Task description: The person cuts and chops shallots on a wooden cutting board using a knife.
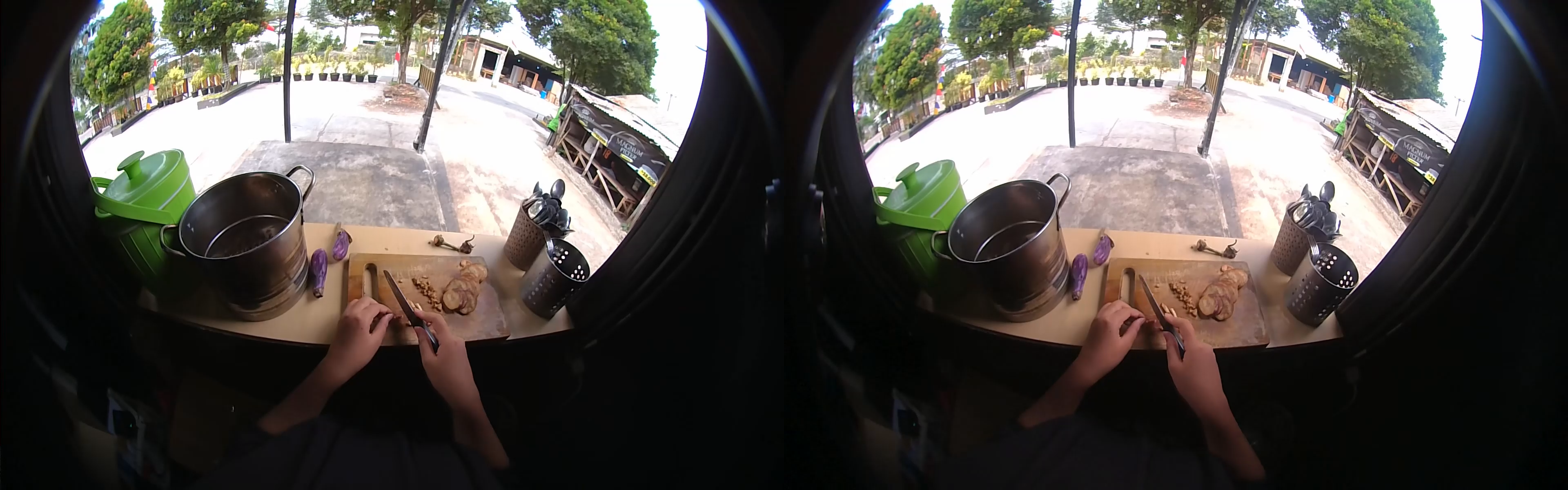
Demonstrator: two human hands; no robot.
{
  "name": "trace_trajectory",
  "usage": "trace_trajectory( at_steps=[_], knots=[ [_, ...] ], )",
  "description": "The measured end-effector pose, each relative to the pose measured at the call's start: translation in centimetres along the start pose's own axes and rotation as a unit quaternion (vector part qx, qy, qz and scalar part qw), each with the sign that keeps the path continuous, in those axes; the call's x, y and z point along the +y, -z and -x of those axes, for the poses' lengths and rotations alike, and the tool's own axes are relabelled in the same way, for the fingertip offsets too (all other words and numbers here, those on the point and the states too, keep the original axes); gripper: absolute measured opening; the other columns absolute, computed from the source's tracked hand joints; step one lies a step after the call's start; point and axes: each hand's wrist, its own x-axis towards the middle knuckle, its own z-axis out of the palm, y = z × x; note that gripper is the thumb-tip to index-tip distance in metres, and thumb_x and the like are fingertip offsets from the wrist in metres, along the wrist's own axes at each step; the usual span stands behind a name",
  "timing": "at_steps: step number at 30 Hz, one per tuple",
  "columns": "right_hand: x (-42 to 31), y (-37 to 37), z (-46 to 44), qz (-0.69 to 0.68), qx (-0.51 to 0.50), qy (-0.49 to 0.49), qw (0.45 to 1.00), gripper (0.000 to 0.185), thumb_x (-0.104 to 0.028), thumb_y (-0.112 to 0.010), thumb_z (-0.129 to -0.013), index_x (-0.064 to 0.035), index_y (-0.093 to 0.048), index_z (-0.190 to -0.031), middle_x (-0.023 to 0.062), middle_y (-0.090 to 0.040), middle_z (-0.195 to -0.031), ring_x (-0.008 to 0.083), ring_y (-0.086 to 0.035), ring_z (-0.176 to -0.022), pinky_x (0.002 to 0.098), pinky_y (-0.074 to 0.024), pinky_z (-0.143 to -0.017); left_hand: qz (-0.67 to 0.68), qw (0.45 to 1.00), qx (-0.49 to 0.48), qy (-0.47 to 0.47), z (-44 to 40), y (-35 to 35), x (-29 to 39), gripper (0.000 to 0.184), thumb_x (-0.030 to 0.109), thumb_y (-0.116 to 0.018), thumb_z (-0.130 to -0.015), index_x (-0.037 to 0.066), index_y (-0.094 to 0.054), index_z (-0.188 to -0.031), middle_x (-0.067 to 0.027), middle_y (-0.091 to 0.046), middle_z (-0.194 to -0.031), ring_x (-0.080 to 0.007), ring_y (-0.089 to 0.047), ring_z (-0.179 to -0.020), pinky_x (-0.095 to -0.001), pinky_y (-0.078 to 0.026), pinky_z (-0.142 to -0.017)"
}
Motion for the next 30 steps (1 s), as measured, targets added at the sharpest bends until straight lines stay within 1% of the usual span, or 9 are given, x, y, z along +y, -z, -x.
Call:
trace_trajectory(
  at_steps=[2,3,6,10,12,13,15,18,30],
  knots=[
    [-0.3,0.6,0.2,0.007,0.03,-0.019,0.999,0.03,-0.013,-0.062,-0.101,-0.0077,-0.059,-0.131,0.0252,-0.068,-0.086,0.0312,-0.072,-0.077,0.0367,-0.0497,-0.068,0.017,1.0,0.007,0.011,-0.1,-0.1,0.1,0.006,0.005,-0.069,-0.09,0.002,-0.071,-0.095,-0.0122,-0.065,-0.092,-0.0333,-0.062,-0.094,-0.0428,-0.05,-0.083],
    [0.5,0.4,0.1,-0.02,0.049,0.022,0.998,0.032,-0.014,-0.063,-0.101,-0.0065,-0.056,-0.131,0.0205,-0.066,-0.074,0.0225,-0.061,-0.059,0.0354,-0.0457,-0.061,0.032,0.999,0.013,0.022,-0.2,-0.1,0.2,0.008,0.005,-0.067,-0.091,0.002,-0.072,-0.097,-0.0121,-0.066,-0.092,-0.0334,-0.063,-0.095,-0.0425,-0.051,-0.083],
    [0.5,0.9,0.3,-0.004,0.038,-0.018,0.999,0.029,-0.015,-0.065,-0.1,-0.006,-0.056,-0.126,0.0158,-0.065,-0.07,0.0217,-0.053,-0.053,0.035,-0.0419,-0.057,0.059,0.998,-0.004,0.01,-0.5,0.3,0.6,0.015,0.005,-0.066,-0.092,0.002,-0.072,-0.106,-0.0138,-0.066,-0.098,-0.0338,-0.063,-0.094,-0.0404,-0.052,-0.083],
    [0.8,0.8,0.3,0.024,0.038,-0.025,0.999,0.028,-0.017,-0.069,-0.098,-0.0066,-0.054,-0.119,0.0141,-0.065,-0.072,0.0243,-0.057,-0.056,0.0364,-0.0422,-0.056,0.077,0.996,0.032,0.01,-1.0,0.6,1.7,0.024,0.003,-0.065,-0.089,0.007,-0.071,-0.112,-0.0122,-0.063,-0.112,-0.0323,-0.061,-0.104,-0.0393,-0.05,-0.091],
    [0.7,0.7,0.4,0.07,0.052,0.005,0.996,0.029,-0.022,-0.072,-0.095,-0.0076,-0.054,-0.113,0.0134,-0.066,-0.074,0.0295,-0.063,-0.059,0.0386,-0.0456,-0.058,-0.106,0.987,-0.014,-0.12,-1.6,1.3,2.4,0.033,0.003,-0.065,-0.084,0.015,-0.071,-0.114,-0.0074,-0.058,-0.129,-0.0294,-0.052,-0.123,-0.0455,-0.04,-0.105],
    [0.8,0.6,0.4,0.07,0.053,0.005,0.996,0.029,-0.022,-0.072,-0.095,-0.0076,-0.054,-0.113,0.0134,-0.066,-0.074,0.0295,-0.063,-0.059,0.0386,-0.0456,-0.058,-0.106,0.987,-0.014,-0.121,-1.6,1.2,2.2,0.033,0.003,-0.065,-0.084,0.015,-0.071,-0.114,-0.0074,-0.058,-0.129,-0.0294,-0.052,-0.123,-0.0455,-0.04,-0.105],
    [1.2,0.5,0.4,0.106,0.07,0.036,0.991,0.033,-0.026,-0.074,-0.093,-0.0089,-0.053,-0.11,0.0136,-0.067,-0.076,0.0339,-0.066,-0.064,0.0405,-0.0492,-0.059,-0.156,0.964,-0.071,-0.201,-1.6,0.8,1.4,0.036,0.007,-0.067,-0.079,0.021,-0.072,-0.111,-0.0026,-0.053,-0.138,-0.0265,-0.041,-0.137,-0.0536,-0.024,-0.116],
    [1.0,1.1,0.7,0.124,0.052,0.031,0.99,0.034,-0.029,-0.075,-0.092,-0.0098,-0.053,-0.109,0.0136,-0.069,-0.079,0.036,-0.069,-0.07,0.0413,-0.0517,-0.06,-0.16,0.965,-0.084,-0.189,-1.7,-0.1,0.3,0.033,0.011,-0.069,-0.079,0.022,-0.072,-0.11,-0.0032,-0.051,-0.141,-0.0257,-0.038,-0.14,-0.0572,-0.016,-0.118],
    [1.3,2.8,2.0,0.138,0.059,0.04,0.988,0.03,-0.027,-0.075,-0.091,-0.0092,-0.055,-0.104,0.0121,-0.068,-0.076,0.0336,-0.07,-0.069,0.0406,-0.0516,-0.059,-0.147,0.972,-0.106,-0.15,-2.7,0.5,0.5,0.037,0.018,-0.072,-0.078,0.025,-0.073,-0.115,-0.0053,-0.05,-0.143,-0.0273,-0.039,-0.141,-0.0598,-0.015,-0.119]
  ],
)
